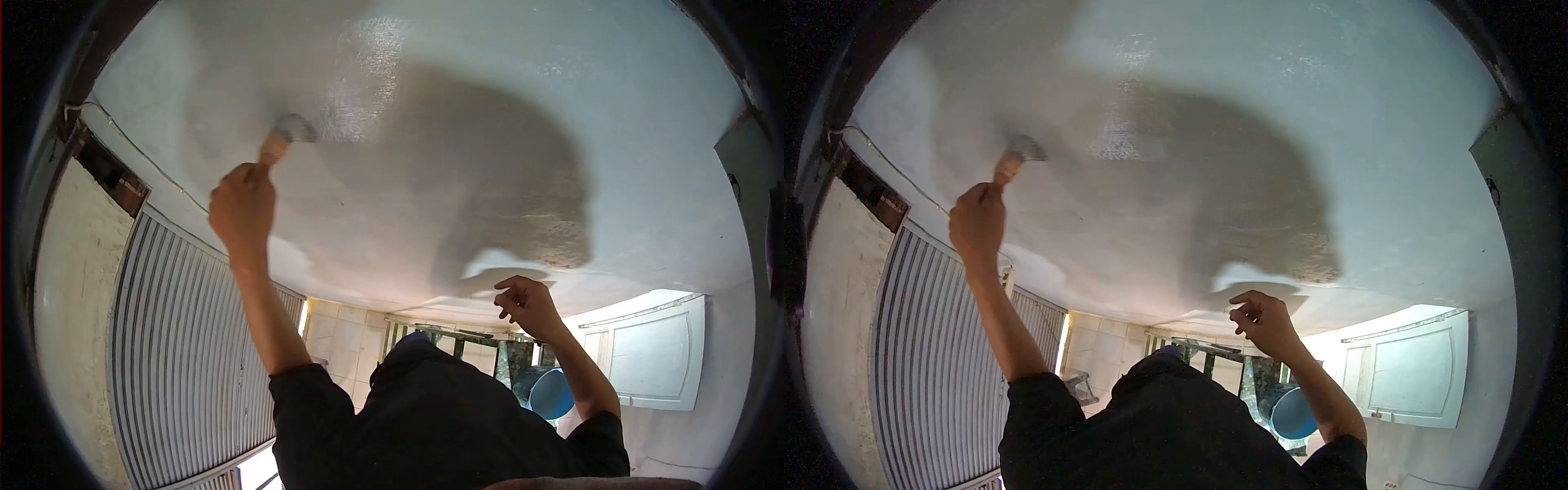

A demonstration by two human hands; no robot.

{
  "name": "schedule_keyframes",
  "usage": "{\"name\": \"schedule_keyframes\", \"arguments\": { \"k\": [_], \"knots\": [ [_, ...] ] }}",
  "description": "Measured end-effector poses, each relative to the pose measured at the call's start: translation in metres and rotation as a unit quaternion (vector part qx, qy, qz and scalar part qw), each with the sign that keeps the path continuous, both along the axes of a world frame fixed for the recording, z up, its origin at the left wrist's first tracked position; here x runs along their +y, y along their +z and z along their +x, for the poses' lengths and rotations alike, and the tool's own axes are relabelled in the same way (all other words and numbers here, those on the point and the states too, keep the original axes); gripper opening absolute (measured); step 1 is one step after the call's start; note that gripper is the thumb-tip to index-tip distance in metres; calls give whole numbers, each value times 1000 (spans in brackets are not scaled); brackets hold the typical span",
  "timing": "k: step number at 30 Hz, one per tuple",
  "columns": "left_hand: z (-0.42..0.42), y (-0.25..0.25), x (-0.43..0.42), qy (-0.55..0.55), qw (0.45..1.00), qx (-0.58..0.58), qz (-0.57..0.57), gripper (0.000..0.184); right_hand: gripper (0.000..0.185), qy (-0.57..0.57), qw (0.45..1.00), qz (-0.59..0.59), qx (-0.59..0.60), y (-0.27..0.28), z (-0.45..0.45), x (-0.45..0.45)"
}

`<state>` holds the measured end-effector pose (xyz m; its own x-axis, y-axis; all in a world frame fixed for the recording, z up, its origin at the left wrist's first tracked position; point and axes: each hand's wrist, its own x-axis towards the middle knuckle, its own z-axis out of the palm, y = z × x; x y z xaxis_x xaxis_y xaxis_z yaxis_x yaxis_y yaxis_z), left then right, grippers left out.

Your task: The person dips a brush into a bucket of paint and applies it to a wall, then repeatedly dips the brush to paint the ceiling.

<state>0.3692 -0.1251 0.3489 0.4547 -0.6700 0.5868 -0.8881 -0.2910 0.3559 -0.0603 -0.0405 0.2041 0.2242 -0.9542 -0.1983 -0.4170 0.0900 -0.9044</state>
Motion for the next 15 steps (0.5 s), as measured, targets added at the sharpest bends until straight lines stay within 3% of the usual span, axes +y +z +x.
{"name": "schedule_keyframes", "arguments": {
  "k": [5,8,12,15],
  "knots": [
    [95,-7,-20,224,972,-36,65,38,24,2,1000,-8,-11,-2,-2,-2],
    [124,-14,-28,278,954,-87,67,40,24,0,1000,-10,-1,-2,-2,-3],
    [67,-4,-25,206,962,-156,84,38,23,-8,1000,-6,-9,-7,-2,-4],
    [4,-5,-14,161,956,-243,-10,34,22,-16,999,-13,-28,-4,3,-7]
  ]
}}
